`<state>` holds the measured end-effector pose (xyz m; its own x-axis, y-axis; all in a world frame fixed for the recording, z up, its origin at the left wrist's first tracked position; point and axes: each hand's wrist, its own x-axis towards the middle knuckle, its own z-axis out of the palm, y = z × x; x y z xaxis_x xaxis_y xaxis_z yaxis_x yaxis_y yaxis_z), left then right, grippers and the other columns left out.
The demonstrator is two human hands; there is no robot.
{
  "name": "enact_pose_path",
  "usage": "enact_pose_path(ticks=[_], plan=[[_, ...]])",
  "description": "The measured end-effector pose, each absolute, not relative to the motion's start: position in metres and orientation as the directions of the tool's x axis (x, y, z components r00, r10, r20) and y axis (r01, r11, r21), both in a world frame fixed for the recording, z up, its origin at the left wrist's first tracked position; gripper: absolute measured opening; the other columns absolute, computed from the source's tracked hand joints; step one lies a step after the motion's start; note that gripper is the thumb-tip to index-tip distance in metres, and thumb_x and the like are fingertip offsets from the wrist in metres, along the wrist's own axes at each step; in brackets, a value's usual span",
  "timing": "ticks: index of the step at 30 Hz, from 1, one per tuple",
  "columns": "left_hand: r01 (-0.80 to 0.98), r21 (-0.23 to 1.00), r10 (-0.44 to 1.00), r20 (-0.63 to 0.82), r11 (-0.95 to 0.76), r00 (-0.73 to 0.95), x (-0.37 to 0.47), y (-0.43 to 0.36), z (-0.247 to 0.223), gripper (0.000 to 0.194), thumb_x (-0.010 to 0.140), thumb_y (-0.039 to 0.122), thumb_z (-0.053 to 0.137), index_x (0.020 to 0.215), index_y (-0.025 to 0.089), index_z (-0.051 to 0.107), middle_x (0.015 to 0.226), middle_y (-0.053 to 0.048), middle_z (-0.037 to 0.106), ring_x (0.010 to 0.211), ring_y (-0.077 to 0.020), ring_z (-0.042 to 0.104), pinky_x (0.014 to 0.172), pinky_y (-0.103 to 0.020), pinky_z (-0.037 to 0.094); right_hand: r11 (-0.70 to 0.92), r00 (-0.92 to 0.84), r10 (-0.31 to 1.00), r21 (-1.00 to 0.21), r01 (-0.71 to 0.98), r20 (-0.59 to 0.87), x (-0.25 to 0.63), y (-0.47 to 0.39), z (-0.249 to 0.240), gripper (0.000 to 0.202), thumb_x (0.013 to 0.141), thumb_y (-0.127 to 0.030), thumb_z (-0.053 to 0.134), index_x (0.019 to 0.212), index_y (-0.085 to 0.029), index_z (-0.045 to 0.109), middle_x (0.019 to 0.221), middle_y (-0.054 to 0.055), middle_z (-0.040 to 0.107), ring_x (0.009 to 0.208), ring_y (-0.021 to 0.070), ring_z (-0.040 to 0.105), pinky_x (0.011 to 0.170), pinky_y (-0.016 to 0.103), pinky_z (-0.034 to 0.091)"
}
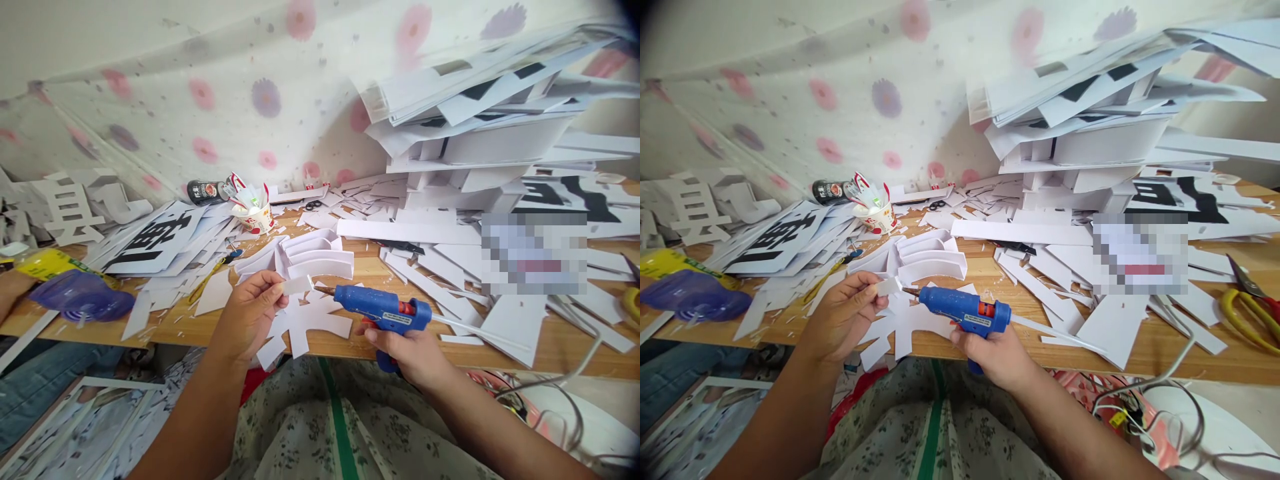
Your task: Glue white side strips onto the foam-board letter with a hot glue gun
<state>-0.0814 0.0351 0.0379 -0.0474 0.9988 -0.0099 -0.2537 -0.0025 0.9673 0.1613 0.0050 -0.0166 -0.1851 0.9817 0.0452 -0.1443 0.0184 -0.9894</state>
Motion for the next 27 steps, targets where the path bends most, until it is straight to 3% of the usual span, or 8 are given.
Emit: enact_pose_path(ticks=[5,15,27], plan=[[-0.296,0.955,0.998,0.010,-0.027,-0.059,-0.071,0.032,0.034,0.027,0.062,0.028,0.088,0.077,0.015,0.069,0.068,0.000,0.060,0.061,-0.0086,0.056,0.060,-0.019,0.046,0.019,-0.170,0.984,-0.974,-0.227,0.059,0.161,0.005,-0.016,0.016,0.067,-0.035,0.074,0.069,-0.020,0.069,0.071,0.003,0.068,0.068,0.0195,0.062,0.063,0.031,0.052],[-0.388,0.916,0.990,-0.130,0.098,-0.058,-0.039,0.015,0.033,0.033,0.056,0.031,0.091,0.075,0.017,0.067,0.063,-0.001,0.065,0.057,-0.0119,0.061,0.055,-0.020,0.050,0.141,-0.098,0.981,-0.962,-0.235,0.168,0.161,0.005,-0.006,0.008,0.071,-0.031,0.071,0.074,-0.024,0.071,0.070,0.002,0.069,0.067,0.0190,0.062,0.061,0.031,0.051],[-0.481,0.870,0.992,-0.124,0.103,-0.012,-0.021,0.007,0.034,0.028,0.060,0.027,0.089,0.071,0.015,0.066,0.062,-0.001,0.066,0.056,-0.0103,0.062,0.054,-0.018,0.050,0.062,-0.043,0.997,-0.984,-0.165,0.070,0.160,0.003,-0.014,0.016,0.067,-0.037,0.071,0.066,-0.021,0.068,0.065,0.003,0.067,0.065,0.0192,0.061,0.058,0.030,0.051]])
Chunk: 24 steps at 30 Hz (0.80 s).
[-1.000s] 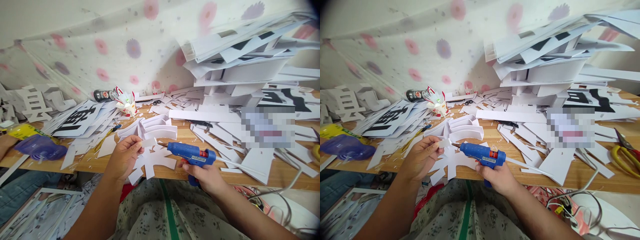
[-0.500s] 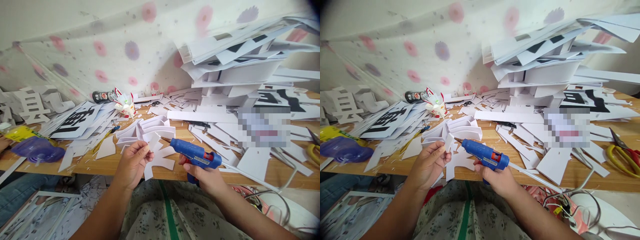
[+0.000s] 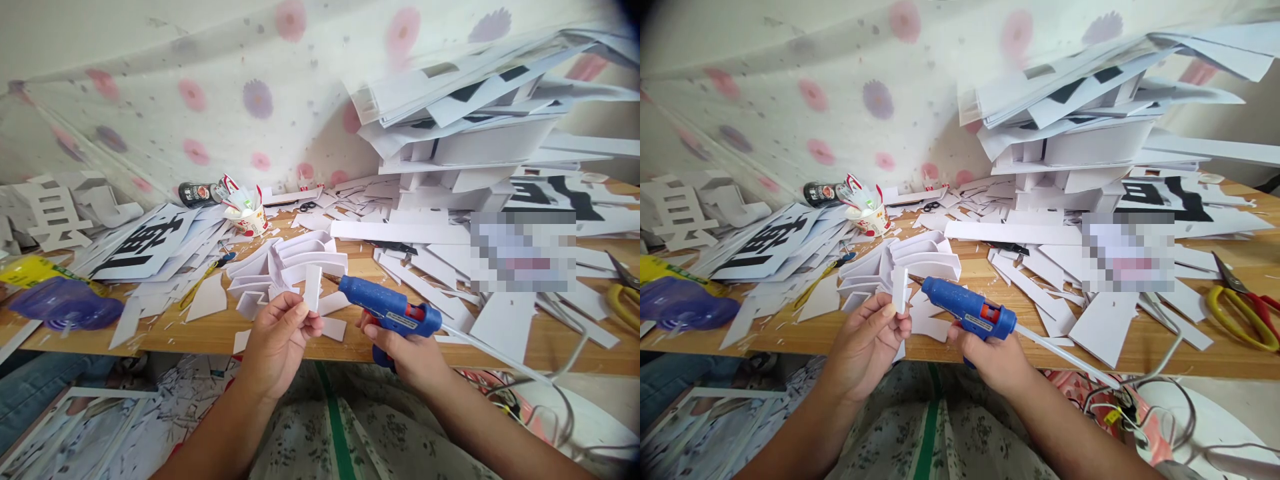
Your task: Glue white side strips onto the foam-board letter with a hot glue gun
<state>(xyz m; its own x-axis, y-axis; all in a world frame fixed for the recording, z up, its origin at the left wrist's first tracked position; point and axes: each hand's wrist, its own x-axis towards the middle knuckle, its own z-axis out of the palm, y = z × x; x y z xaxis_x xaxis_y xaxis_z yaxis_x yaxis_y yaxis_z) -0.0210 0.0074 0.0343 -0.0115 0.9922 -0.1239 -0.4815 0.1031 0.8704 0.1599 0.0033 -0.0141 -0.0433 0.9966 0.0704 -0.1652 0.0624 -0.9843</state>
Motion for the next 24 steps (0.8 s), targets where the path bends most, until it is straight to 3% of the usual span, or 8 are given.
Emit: enact_pose_path(ticks=[10,24], plan=[[-0.492,0.863,0.990,-0.139,0.111,-0.020,-0.0218,0.0077,0.0333,0.031,0.058,0.028,0.090,0.072,0.015,0.066,0.063,-0.001,0.067,0.057,-0.0105,0.063,0.055,-0.019,0.051,0.087,0.013,0.996,-0.972,-0.220,0.087,0.1593,-0.0007,-0.0206,0.017,0.070,-0.038,0.074,0.072,-0.022,0.069,0.070,0.004,0.068,0.070,0.0218,0.063,0.064,0.033,0.052],[-0.537,0.831,0.986,-0.169,0.147,0.008,-0.0234,0.0077,0.0326,0.032,0.057,0.025,0.090,0.070,0.014,0.063,0.064,-0.001,0.068,0.057,-0.0107,0.062,0.054,-0.019,0.051,0.075,-0.124,0.987,-0.981,-0.178,0.098,0.1593,-0.0002,-0.0116,0.019,0.071,-0.038,0.070,0.064,-0.021,0.064,0.065,0.002,0.063,0.062,0.0179,0.057,0.059,0.030,0.049]])
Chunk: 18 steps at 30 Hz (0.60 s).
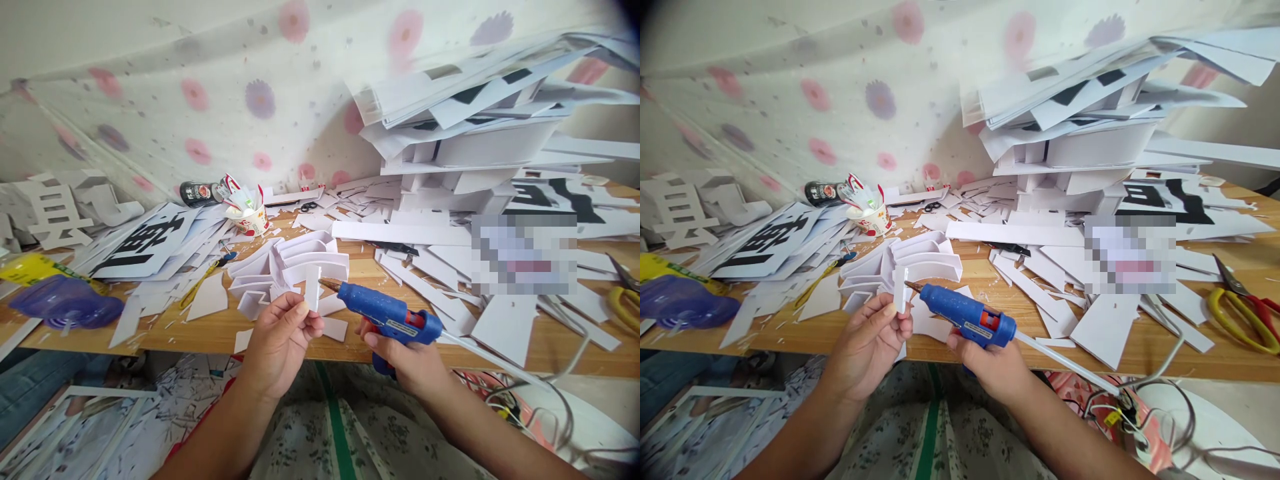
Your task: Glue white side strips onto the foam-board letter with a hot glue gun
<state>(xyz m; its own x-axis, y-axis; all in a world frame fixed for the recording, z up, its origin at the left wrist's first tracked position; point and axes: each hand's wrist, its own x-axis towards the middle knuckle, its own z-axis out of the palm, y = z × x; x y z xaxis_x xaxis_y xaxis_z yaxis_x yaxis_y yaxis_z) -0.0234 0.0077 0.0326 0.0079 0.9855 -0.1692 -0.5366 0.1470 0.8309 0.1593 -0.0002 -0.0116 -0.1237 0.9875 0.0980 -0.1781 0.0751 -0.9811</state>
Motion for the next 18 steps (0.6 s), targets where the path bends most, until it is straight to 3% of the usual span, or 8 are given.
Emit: enact_pose_path(ticks=[10,18], plan=[[-0.619,0.732,0.953,-0.288,0.285,0.098,-0.021,0.004,0.035,0.031,0.059,0.017,0.087,0.075,0.015,0.061,0.067,0.000,0.064,0.058,-0.0080,0.059,0.053,-0.016,0.048,0.067,-0.106,0.990,-0.965,-0.255,0.096,0.159,-0.002,-0.020,0.019,0.071,-0.040,0.074,0.069,-0.022,0.068,0.067,0.002,0.065,0.061,0.0175,0.056,0.068,0.034,0.053],[-0.685,0.585,0.898,-0.347,0.433,0.272,-0.016,-0.001,0.038,0.032,0.061,0.015,0.086,0.071,0.014,0.056,0.065,0.002,0.059,0.054,-0.0047,0.055,0.051,-0.012,0.044,0.038,-0.170,0.980,-0.936,-0.350,0.104,0.160,-0.004,-0.022,0.020,0.069,-0.040,0.077,0.069,-0.022,0.070,0.069,0.003,0.065,0.066,0.0191,0.059,0.064,0.032,0.049]])
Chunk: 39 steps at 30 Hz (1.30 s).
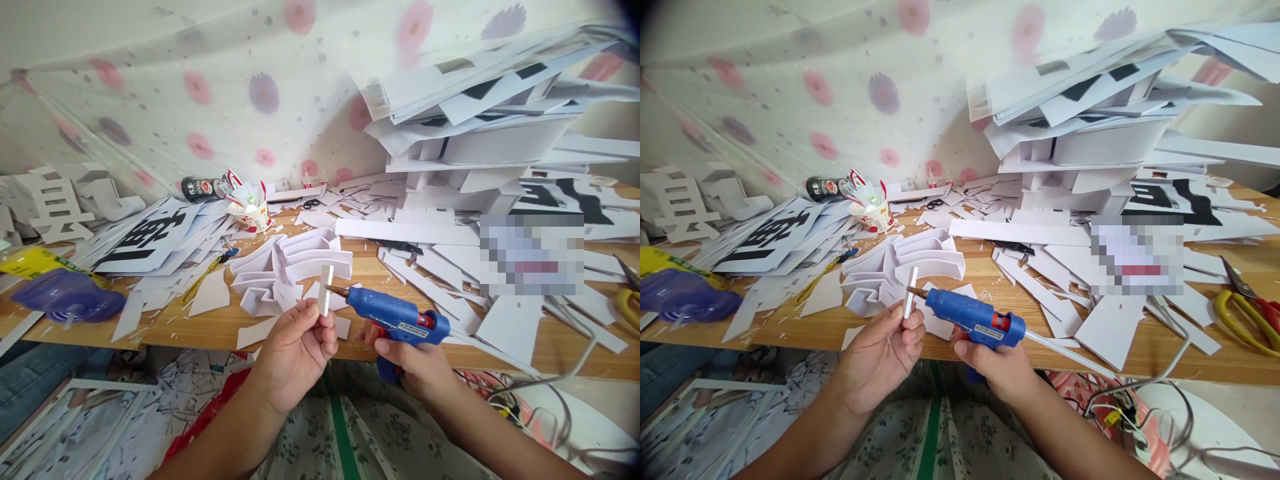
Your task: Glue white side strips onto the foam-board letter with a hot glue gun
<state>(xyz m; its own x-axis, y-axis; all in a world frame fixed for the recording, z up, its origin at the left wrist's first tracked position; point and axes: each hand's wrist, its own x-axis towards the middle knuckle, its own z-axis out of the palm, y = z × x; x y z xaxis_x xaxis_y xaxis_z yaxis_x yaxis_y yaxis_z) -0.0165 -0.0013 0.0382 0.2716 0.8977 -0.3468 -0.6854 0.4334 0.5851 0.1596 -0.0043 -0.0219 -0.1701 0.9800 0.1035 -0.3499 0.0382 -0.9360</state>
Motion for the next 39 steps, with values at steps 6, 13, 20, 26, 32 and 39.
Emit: enact_pose_path(ticks=[6,13,20,26,32,39], plan=[[-0.686,0.516,0.859,-0.309,0.512,0.408,-0.011,-0.005,0.040,0.031,0.067,0.017,0.083,0.072,0.015,0.053,0.059,0.006,0.050,0.048,-0.0031,0.049,0.045,-0.012,0.039,-0.052,-0.215,0.975,-0.886,-0.460,0.055,0.157,-0.001,-0.016,0.025,0.063,-0.043,0.077,0.060,-0.021,0.066,0.063,0.002,0.062,0.063,0.0191,0.057,0.064,0.033,0.048],[-0.721,0.414,0.830,-0.229,0.556,0.508,-0.011,-0.006,0.037,0.018,0.077,0.015,0.075,0.076,0.012,0.057,0.059,0.005,0.052,0.046,-0.0027,0.050,0.043,-0.011,0.040,-0.099,-0.269,0.962,-0.870,-0.483,0.040,0.156,0.000,-0.017,0.025,0.061,-0.043,0.079,0.062,-0.021,0.068,0.064,0.002,0.061,0.064,0.0191,0.056,0.067,0.033,0.048],[-0.751,0.332,0.821,-0.207,0.571,0.532,-0.014,-0.006,0.032,0.019,0.079,0.015,0.074,0.072,0.011,0.056,0.054,0.005,0.050,0.041,-0.0013,0.045,0.039,-0.011,0.033,-0.098,-0.307,0.950,-0.870,-0.483,0.064,0.157,-0.002,-0.022,0.023,0.066,-0.042,0.079,0.064,-0.021,0.070,0.066,0.003,0.061,0.068,0.0202,0.057,0.066,0.032,0.046],[-0.756,0.283,0.806,-0.175,0.591,0.565,-0.018,-0.006,0.031,0.010,0.080,0.011,0.071,0.083,0.009,0.062,0.048,0.009,0.039,0.036,0.0010,0.030,0.036,-0.012,0.017,-0.101,-0.315,0.947,-0.871,-0.482,0.065,0.158,-0.001,-0.024,0.023,0.067,-0.043,0.078,0.066,-0.021,0.070,0.067,0.003,0.062,0.066,0.0196,0.057,0.067,0.033,0.047],[-0.774,0.199,0.799,-0.133,0.601,0.586,-0.019,-0.007,0.027,0.018,0.083,0.009,0.067,0.068,0.010,0.058,0.048,0.009,0.033,0.036,0.0011,0.027,0.037,-0.012,0.015,-0.144,-0.342,0.939,-0.864,-0.483,0.035,0.157,-0.005,-0.031,0.024,0.065,-0.041,0.081,0.066,-0.019,0.071,0.067,0.004,0.064,0.068,0.0203,0.059,0.068,0.033,0.048],[-0.766,0.216,0.795,-0.134,0.606,0.592,-0.020,-0.006,0.028,0.004,0.084,0.009,0.066,0.088,0.008,0.065,0.047,0.010,0.034,0.036,0.0007,0.026,0.036,-0.012,0.012,-0.124,-0.295,0.955,-0.851,-0.510,0.037,0.154,0.002,-0.030,0.026,0.062,-0.042,0.082,0.063,-0.019,0.071,0.063,0.003,0.064,0.063,0.0182,0.059,0.065,0.031,0.049]])
